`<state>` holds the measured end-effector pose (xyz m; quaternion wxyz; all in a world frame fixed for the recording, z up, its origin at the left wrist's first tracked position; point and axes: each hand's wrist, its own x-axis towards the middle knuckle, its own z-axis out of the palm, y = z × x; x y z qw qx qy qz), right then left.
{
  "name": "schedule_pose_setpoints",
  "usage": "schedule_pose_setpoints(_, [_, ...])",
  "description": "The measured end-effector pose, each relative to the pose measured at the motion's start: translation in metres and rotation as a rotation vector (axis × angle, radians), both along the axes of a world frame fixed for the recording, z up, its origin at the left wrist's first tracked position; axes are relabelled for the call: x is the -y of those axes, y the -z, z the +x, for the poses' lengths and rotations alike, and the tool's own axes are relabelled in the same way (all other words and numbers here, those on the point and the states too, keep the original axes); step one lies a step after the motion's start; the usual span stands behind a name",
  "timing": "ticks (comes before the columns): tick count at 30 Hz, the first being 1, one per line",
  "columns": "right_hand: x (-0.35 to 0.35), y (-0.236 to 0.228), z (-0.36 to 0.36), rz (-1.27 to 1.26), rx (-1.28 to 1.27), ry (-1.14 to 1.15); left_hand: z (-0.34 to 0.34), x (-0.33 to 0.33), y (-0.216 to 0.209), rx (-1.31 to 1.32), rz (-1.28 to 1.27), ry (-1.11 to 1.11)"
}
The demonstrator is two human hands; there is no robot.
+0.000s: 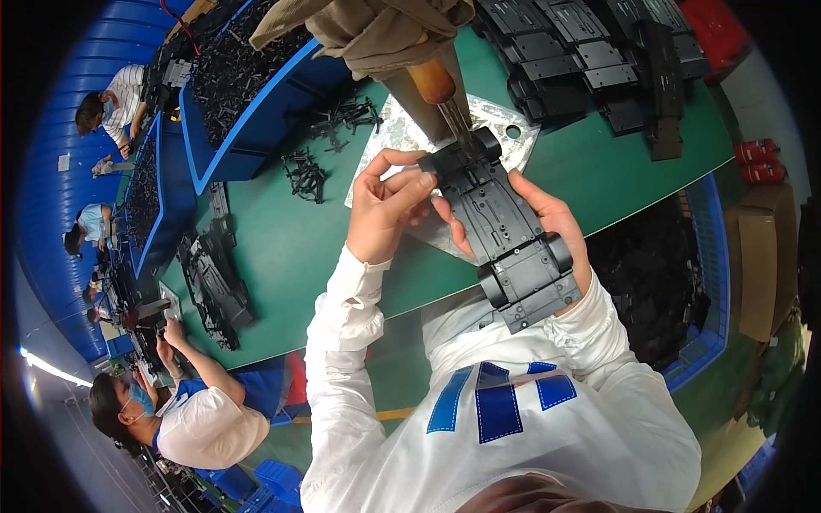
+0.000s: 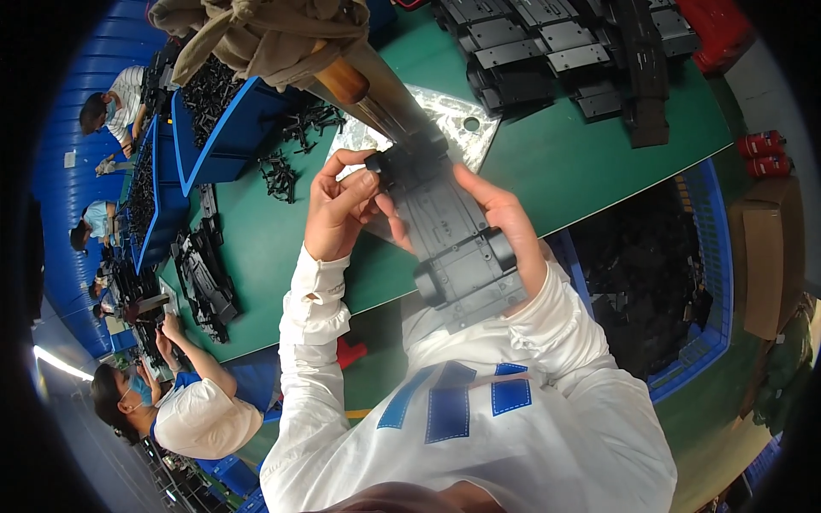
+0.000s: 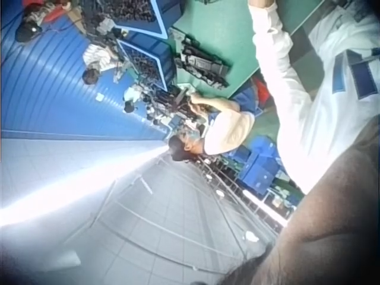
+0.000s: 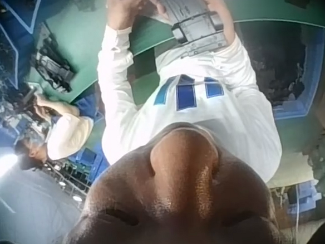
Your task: Assembling components of a toy truck chassis and attaching wheels using an automated screwdriver at a factory workstation.
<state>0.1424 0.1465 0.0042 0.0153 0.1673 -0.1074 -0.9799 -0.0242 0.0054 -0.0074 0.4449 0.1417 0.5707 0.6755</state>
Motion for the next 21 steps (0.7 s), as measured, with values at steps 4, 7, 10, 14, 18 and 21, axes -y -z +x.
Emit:
schedule_pose_setpoints(4, [0.001, -0.008, -0.001, 0.143, -0.009, -0.015, 0.0, 0.002, 0.003, 0.047, 0.033, 0.001])
schedule_pose_setpoints(7, [0.004, -0.013, -0.004, 0.109, 0.024, 0.011, 0.001, 0.001, 0.003, -0.046, 0.003, 0.008])
schedule_pose_setpoints(10, [0.005, -0.011, -0.004, 0.113, 0.041, 0.02, 0.0, 0.002, 0.002, -0.053, -0.007, -0.014])
schedule_pose_setpoints(14, [0.004, -0.011, -0.003, 0.13, 0.012, -0.022, 0.0, 0.007, 0.002, -0.063, 0.006, -0.006])
schedule_pose_setpoints(18, [0.006, -0.008, -0.005, 0.029, -0.018, 0.0, 0.003, 0.005, -0.003, -0.058, 0.003, -0.027])
schedule_pose_setpoints(21, [0.007, -0.019, -0.007, 0.104, 0.05, 0.013, 0.002, 0.005, -0.002, -0.063, 0.001, -0.03])
